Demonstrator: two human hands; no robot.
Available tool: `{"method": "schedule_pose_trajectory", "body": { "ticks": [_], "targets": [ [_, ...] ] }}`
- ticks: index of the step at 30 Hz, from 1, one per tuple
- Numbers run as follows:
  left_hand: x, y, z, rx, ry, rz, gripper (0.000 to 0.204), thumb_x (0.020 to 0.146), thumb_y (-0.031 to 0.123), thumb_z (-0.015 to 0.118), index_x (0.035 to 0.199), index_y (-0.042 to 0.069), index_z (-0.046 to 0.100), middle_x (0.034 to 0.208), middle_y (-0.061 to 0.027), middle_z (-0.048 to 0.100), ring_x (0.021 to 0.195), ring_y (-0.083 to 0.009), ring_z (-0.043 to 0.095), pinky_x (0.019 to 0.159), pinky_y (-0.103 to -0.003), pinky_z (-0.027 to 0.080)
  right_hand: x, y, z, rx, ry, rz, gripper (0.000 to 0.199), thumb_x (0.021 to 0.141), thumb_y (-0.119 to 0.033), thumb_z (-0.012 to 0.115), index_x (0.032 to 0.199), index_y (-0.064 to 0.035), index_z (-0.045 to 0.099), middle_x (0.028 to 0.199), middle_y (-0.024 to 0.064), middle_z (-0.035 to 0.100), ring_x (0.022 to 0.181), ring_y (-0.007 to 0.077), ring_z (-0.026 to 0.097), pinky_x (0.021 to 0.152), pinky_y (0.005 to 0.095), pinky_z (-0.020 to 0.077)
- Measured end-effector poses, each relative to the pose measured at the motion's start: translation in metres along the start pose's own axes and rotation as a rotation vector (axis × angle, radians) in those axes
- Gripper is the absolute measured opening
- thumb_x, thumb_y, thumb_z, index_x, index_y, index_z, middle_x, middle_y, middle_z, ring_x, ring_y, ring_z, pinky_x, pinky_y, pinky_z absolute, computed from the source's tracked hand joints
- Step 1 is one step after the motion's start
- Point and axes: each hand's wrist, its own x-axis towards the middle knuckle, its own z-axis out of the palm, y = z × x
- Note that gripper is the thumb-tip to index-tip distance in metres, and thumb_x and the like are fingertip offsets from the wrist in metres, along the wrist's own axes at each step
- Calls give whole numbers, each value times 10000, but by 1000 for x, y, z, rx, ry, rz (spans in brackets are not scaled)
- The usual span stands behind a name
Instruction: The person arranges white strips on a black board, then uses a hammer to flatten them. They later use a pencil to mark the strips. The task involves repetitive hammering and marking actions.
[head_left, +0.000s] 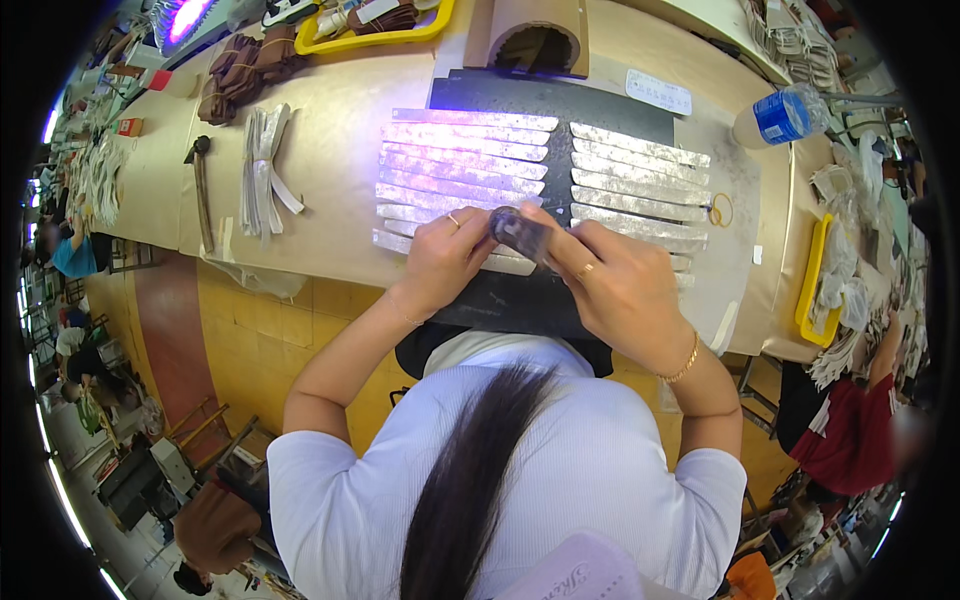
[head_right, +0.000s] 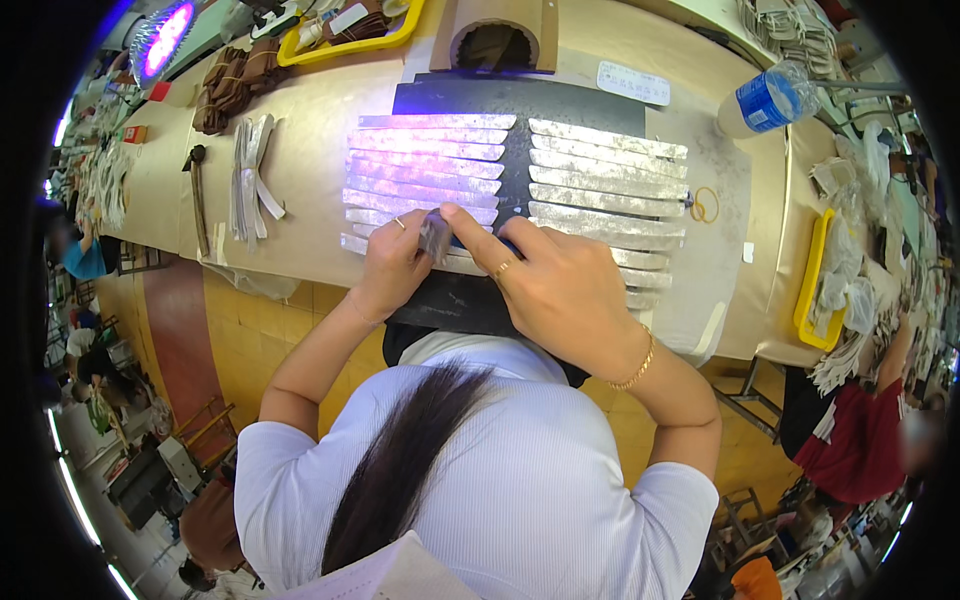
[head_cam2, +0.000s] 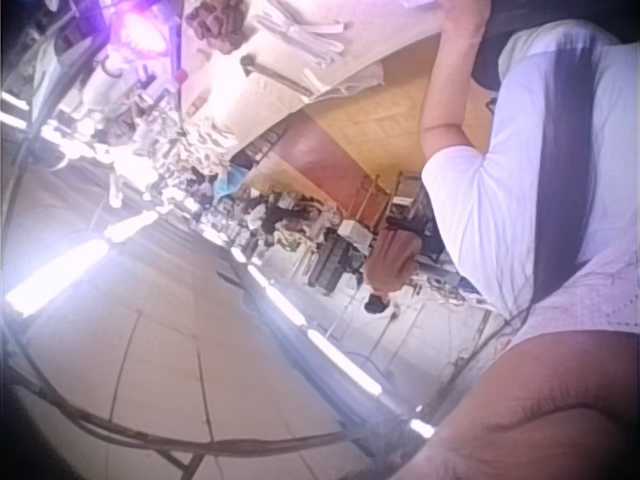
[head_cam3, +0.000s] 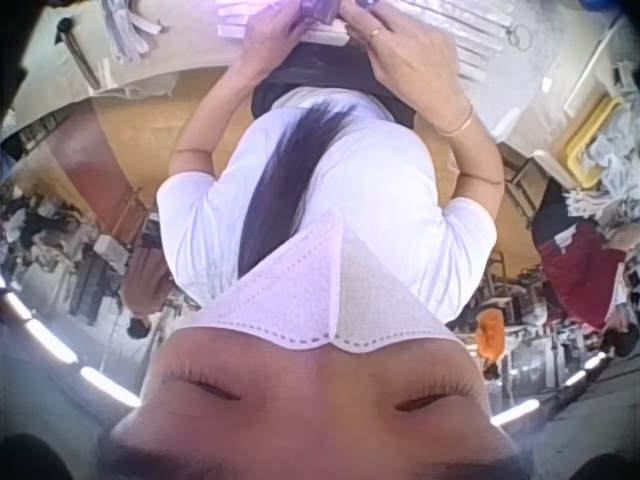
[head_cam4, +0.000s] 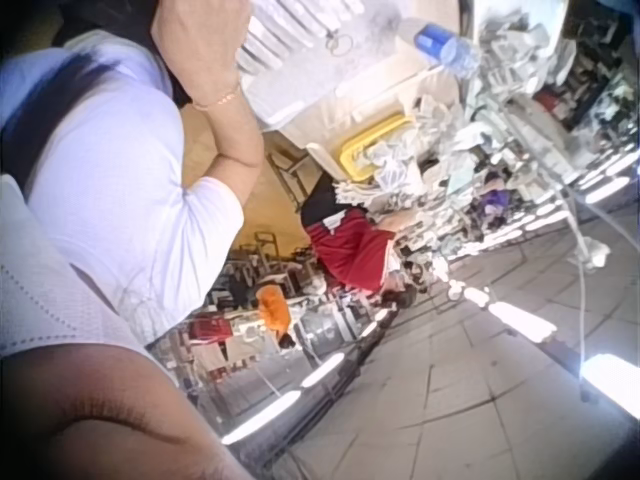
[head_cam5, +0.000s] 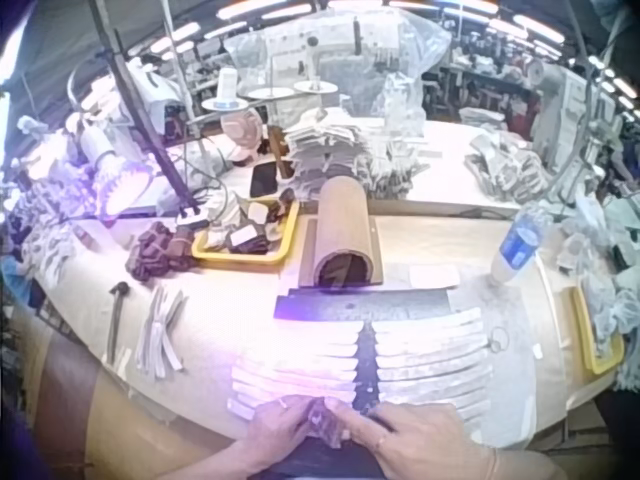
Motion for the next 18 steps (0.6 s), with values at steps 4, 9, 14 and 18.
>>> {"method": "schedule_pose_trajectory", "body": {
  "ticks": [4, 9, 14, 18],
  "targets": [
    [0, -4, 2, 37, 9, -62, 148, 869, 129, 696, 919, 27, 602, 749, -125, 635, 655, -312, 638, 582, -383, 499, -4, 3, -17, 132, 280, -40, 401, 781, -8, 696, 1169, -58, 607, 887, 73, 646, 590, 245, 598, 498, 334, 468],
    [0, -5, 6, -306, 74, -383, 187, 911, 171, 686, 895, 15, 585, 736, -130, 660, 649, -247, 670, 583, -330, 504, -1, 3, -24, 114, 352, -49, 314, 797, 26, 698, 1094, 0, 600, 1162, 146, 679, 652, 262, 636, 541, 318, 495],
    [-3, 14, -10, -336, 29, -367, 182, 897, 159, 707, 903, 4, 613, 742, -107, 670, 639, -174, 650, 602, -287, 499, -7, 9, -25, 123, 369, -50, 296, 808, 28, 690, 1090, -7, 606, 1186, 150, 673, 672, 266, 646, 558, 320, 508],
    [-14, 14, -7, -382, -43, -494, 116, 922, 94, 671, 947, -16, 647, 855, -51, 701, 773, -83, 636, 707, -235, 516, -9, 9, -23, 127, 369, -44, 303, 810, 29, 686, 1099, -9, 605, 1197, 145, 670, 692, 269, 657, 573, 313, 516]
  ]
}}
